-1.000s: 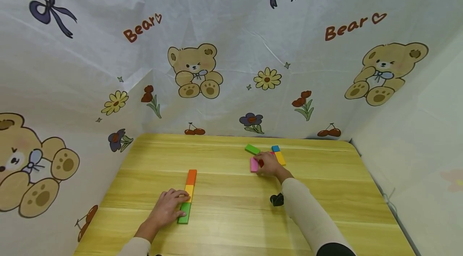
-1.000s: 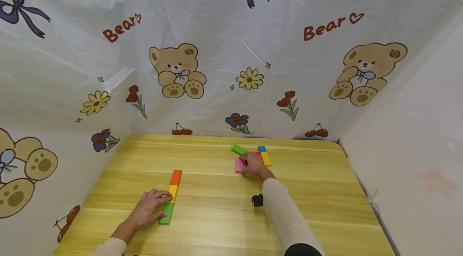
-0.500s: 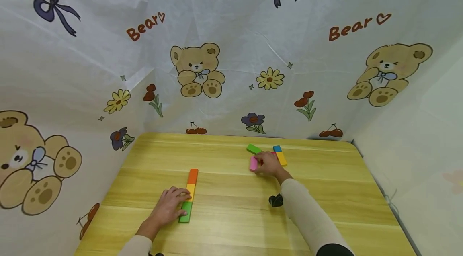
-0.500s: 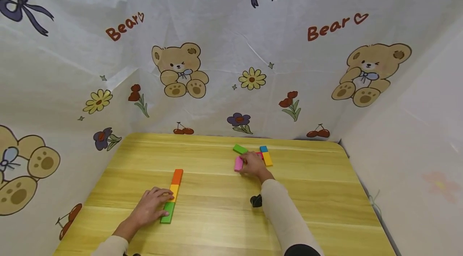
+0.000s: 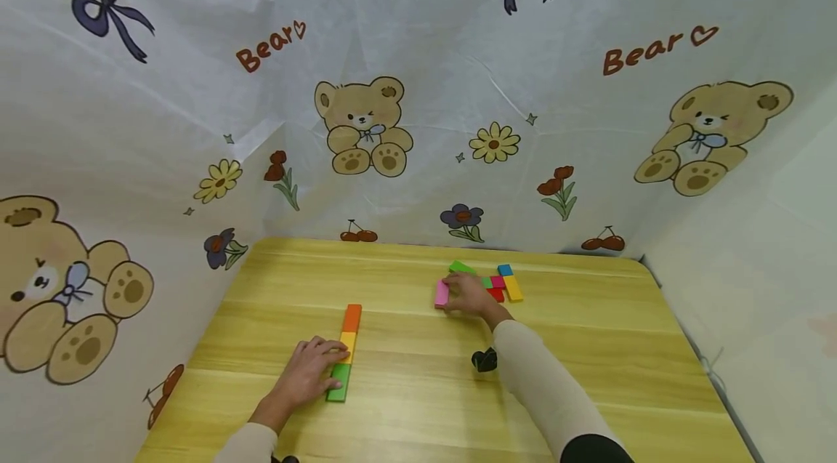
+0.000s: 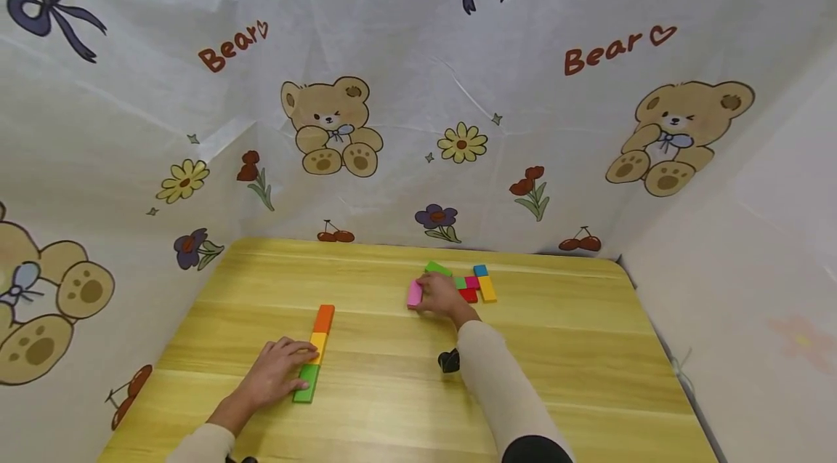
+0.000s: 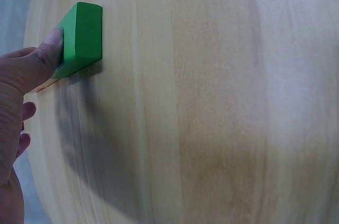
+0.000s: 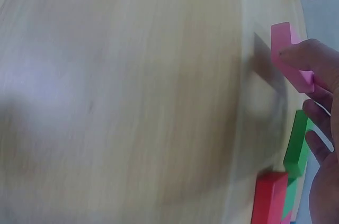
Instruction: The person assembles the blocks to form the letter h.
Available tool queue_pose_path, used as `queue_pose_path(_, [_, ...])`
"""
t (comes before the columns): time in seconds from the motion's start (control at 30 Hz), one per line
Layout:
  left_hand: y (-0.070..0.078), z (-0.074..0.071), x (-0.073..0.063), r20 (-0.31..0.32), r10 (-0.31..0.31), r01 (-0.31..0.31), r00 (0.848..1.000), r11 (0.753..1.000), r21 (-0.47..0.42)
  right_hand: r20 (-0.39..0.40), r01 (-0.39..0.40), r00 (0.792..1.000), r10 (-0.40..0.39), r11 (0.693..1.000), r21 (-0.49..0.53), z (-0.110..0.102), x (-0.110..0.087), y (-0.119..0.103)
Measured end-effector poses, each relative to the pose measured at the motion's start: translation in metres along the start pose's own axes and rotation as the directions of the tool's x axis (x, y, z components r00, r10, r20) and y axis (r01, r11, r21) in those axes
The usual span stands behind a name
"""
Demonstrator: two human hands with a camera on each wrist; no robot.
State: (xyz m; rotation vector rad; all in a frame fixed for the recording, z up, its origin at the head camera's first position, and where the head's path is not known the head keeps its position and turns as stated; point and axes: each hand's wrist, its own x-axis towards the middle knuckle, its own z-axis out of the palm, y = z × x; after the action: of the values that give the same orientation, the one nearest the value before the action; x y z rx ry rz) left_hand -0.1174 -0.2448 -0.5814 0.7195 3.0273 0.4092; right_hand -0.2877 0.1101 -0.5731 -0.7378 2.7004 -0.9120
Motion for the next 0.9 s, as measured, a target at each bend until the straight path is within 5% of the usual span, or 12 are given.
queue_pose_path(0.47, [0.001,0.000,0.001,0.003,0.001,-0.001,1.000,1.000,0.004,0.026,0.018,0.999,-0.020,0.998,0.060,0.026,0.042,-0.053])
queue_pose_path(0.9, [-0.002,0.000,0.000,0.008,0.004,-0.004,1.000,1.000,0.001,0.083,0.032,0.996,-0.032,0.999,0.002,0.046,0.074,-0.093])
